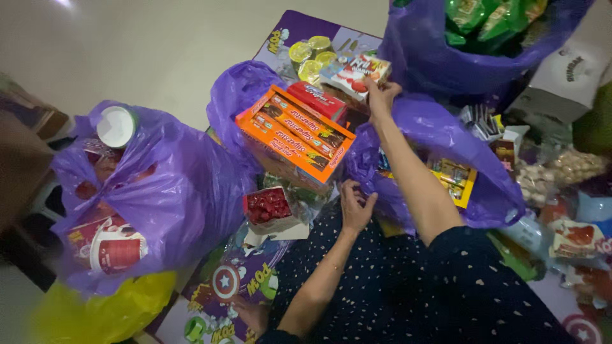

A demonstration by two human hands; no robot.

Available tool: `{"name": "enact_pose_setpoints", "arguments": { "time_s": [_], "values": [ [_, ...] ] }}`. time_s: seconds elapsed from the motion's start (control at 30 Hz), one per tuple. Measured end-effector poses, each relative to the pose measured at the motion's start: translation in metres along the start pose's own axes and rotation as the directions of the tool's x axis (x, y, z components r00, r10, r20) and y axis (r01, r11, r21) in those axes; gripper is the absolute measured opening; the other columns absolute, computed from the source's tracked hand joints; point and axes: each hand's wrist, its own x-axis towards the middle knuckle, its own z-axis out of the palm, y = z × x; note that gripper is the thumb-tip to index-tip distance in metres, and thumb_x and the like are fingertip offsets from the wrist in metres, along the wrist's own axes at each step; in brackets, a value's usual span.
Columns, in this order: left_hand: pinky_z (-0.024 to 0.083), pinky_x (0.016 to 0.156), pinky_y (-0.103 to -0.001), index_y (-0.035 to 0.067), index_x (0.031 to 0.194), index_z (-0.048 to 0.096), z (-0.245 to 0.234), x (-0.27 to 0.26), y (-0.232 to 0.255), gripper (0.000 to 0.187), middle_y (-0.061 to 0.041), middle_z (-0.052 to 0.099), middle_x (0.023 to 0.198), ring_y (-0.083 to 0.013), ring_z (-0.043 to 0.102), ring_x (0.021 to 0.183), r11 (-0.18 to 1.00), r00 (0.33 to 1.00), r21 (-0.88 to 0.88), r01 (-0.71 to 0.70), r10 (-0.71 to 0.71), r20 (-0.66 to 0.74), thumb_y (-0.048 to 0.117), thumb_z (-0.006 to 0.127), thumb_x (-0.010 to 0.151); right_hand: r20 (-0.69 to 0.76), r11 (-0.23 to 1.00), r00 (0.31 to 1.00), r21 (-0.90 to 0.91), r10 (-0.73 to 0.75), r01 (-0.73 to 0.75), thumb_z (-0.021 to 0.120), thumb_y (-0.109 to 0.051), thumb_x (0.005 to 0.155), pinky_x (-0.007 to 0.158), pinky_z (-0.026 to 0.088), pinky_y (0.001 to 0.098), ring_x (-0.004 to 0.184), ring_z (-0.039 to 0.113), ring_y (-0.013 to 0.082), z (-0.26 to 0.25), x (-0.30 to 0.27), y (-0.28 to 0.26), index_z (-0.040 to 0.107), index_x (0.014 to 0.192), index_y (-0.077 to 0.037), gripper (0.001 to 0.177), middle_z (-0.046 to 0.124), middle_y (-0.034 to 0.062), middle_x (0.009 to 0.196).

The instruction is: The person unboxes various grocery items including biscuit boxes, snacks, and drink packets from several purple plastic bags, placing them onto the floor.

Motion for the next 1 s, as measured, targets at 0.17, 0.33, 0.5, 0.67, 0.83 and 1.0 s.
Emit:
{"name": "enact_pose_setpoints", "arguments": {
  "time_s": [0.17,0.33,0.5,0.67,0.83,1.0],
  "values": [
    [0.054,0.07,-0.028,0.0,0.126,0.046,-0.001,0.001,-0.003,0.057,-0.013,0.049,0.122,-0.0167,0.057,0.087,0.996,0.999,0.079,-0.046,0.046,0.011,0.015,0.084,0.086,-0.053,0.946,0.993,-0.304,0.101,-0.113,0.084,-0.044,0.078,0.093,0.051,0.0362,0.109,0.06,0.0278,-0.004,-0.025,0.024,0.043,0.122,0.003,0.075,0.056,0.0218,0.121],
    [0.055,0.068,-0.03,0.001,0.124,0.048,0.001,0.002,0.003,0.057,-0.013,0.051,0.119,-0.0195,0.058,0.082,0.998,1.0,0.058,0.019,-0.019,0.007,0.018,0.083,0.083,0.093,0.845,0.984,-0.505,-0.151,0.177,0.08,-0.047,0.086,0.084,0.053,0.038,0.094,0.065,0.0236,-0.021,-0.039,-0.013,0.063,0.114,0.003,0.059,0.067,0.0147,0.105],
    [0.047,0.092,-0.047,-0.001,0.121,0.048,0.0,0.005,-0.008,0.057,-0.02,0.054,0.111,-0.0382,0.055,0.105,0.913,0.95,0.291,-0.287,0.31,-0.034,0.016,0.083,0.079,0.273,0.882,0.905,-0.256,-0.326,0.395,0.069,-0.038,0.103,0.085,0.053,0.0334,0.099,0.064,0.017,-0.045,-0.135,-0.097,0.069,0.116,-0.004,0.037,0.069,0.0073,0.109],
    [0.044,0.092,-0.049,-0.002,0.12,0.048,0.004,0.003,-0.033,0.056,-0.023,0.054,0.106,-0.0403,0.053,0.102,0.919,0.96,0.293,-0.264,0.28,-0.012,0.021,0.08,0.08,0.411,0.961,0.897,-0.27,0.166,-0.054,0.062,-0.041,0.098,0.07,0.05,0.0325,0.087,0.059,0.0157,-0.052,-0.241,-0.143,0.062,0.126,-0.013,0.04,0.064,0.0034,0.104],
    [0.047,0.091,-0.047,-0.002,0.132,0.039,0.013,0.009,-0.052,0.072,-0.023,0.057,0.107,-0.0396,0.057,0.097,0.983,0.998,0.181,0.014,-0.002,-0.069,0.038,0.078,0.085,0.398,0.942,0.909,-0.243,-0.122,0.233,0.066,-0.042,0.096,0.084,0.054,0.0344,0.101,0.065,0.0179,-0.06,-0.26,-0.126,0.057,0.131,-0.013,0.047,0.068,0.0042,0.113],
    [0.044,0.104,-0.048,-0.003,0.147,0.032,0.03,0.024,-0.04,0.092,-0.032,0.055,0.135,-0.0443,0.055,0.125,0.925,0.953,0.233,0.301,-0.282,-0.114,0.036,0.084,0.081,0.432,0.565,0.812,-0.583,-0.393,0.584,0.077,-0.038,0.092,0.092,0.053,0.0454,0.104,0.067,0.0353,-0.163,-0.247,-0.094,0.071,0.111,-0.007,0.037,0.07,0.0164,0.109]
  ]
}}
